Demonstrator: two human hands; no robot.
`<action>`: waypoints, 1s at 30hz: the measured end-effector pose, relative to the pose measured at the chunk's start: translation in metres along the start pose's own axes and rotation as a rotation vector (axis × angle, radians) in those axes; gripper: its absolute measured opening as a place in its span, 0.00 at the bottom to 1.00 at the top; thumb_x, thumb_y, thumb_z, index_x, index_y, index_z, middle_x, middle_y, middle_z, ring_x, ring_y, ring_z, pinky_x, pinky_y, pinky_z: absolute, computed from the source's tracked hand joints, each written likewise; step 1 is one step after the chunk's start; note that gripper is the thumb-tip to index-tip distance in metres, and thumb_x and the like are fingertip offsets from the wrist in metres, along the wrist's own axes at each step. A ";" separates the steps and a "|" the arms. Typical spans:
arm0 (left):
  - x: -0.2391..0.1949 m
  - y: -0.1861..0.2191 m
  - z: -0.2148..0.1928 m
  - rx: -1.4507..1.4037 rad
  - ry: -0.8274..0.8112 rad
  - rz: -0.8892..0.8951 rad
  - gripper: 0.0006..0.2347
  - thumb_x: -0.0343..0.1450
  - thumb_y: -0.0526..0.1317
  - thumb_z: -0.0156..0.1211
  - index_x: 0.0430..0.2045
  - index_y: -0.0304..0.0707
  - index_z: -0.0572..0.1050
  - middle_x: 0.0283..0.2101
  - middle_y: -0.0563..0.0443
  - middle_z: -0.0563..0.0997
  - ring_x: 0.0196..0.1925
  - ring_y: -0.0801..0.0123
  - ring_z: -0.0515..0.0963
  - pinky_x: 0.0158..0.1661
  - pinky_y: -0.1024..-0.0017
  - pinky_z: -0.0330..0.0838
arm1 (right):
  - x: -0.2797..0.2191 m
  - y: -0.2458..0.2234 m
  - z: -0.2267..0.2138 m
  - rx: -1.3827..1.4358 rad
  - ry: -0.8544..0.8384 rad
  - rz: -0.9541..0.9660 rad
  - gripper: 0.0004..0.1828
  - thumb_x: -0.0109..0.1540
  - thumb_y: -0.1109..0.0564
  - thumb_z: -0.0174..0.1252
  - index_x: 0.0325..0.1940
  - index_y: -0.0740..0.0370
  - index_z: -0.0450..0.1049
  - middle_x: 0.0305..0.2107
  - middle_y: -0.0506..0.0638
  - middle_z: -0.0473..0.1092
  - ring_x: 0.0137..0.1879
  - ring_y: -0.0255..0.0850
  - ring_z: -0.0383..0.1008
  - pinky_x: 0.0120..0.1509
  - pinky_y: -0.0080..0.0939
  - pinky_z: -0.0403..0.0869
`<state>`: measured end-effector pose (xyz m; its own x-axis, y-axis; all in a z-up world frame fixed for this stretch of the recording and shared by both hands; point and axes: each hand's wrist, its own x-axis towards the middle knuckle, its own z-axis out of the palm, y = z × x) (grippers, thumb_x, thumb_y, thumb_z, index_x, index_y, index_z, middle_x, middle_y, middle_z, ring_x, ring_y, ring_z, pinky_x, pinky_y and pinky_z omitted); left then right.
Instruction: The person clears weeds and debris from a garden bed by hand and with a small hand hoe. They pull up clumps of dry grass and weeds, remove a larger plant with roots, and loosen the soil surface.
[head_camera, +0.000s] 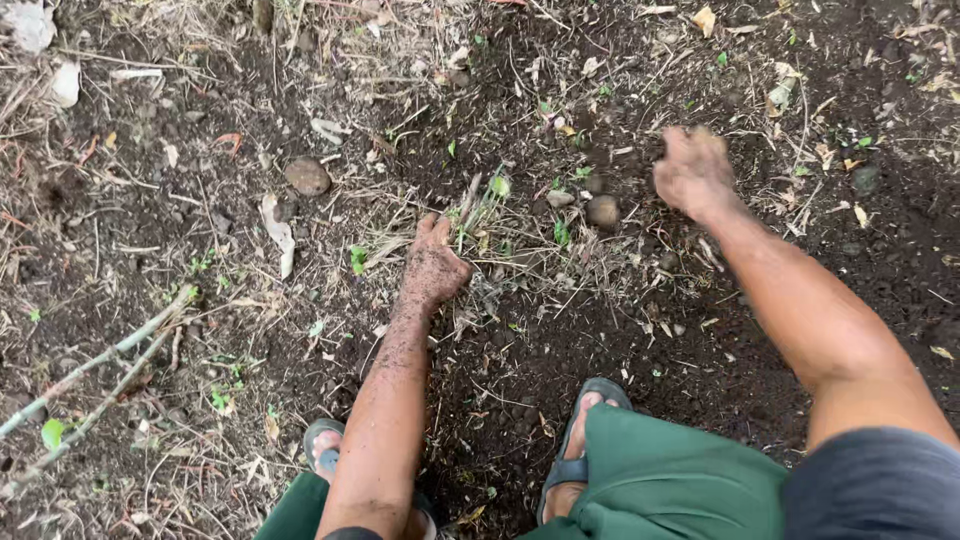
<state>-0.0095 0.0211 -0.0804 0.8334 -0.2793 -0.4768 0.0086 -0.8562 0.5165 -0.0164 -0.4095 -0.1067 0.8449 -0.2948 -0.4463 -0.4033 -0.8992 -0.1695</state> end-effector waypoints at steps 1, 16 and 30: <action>0.004 -0.001 -0.002 0.034 -0.031 0.022 0.33 0.63 0.32 0.57 0.68 0.36 0.58 0.72 0.32 0.55 0.73 0.45 0.59 0.67 0.58 0.60 | -0.005 0.013 0.001 -0.156 0.023 0.006 0.22 0.69 0.40 0.57 0.63 0.52 0.70 0.52 0.67 0.65 0.54 0.59 0.71 0.45 0.62 0.78; -0.011 0.019 0.075 -0.615 -0.152 -0.414 0.20 0.73 0.40 0.52 0.60 0.31 0.64 0.64 0.34 0.68 0.65 0.53 0.70 0.63 0.52 0.66 | -0.043 -0.117 0.019 -0.002 -0.212 -0.058 0.43 0.57 0.21 0.60 0.69 0.41 0.66 0.56 0.59 0.56 0.61 0.55 0.59 0.62 0.75 0.61; -0.008 0.005 0.136 -1.260 -0.259 -0.603 0.34 0.59 0.49 0.71 0.63 0.44 0.70 0.75 0.39 0.53 0.77 0.45 0.48 0.69 0.28 0.40 | -0.075 -0.117 0.042 0.474 -0.618 -0.062 0.33 0.67 0.36 0.44 0.78 0.32 0.54 0.53 0.56 0.54 0.59 0.49 0.64 0.67 0.68 0.69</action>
<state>-0.0918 -0.0402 -0.1710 0.4033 -0.2044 -0.8919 0.9141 0.0450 0.4030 -0.0474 -0.2687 -0.0902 0.5778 0.1100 -0.8087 -0.5865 -0.6330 -0.5052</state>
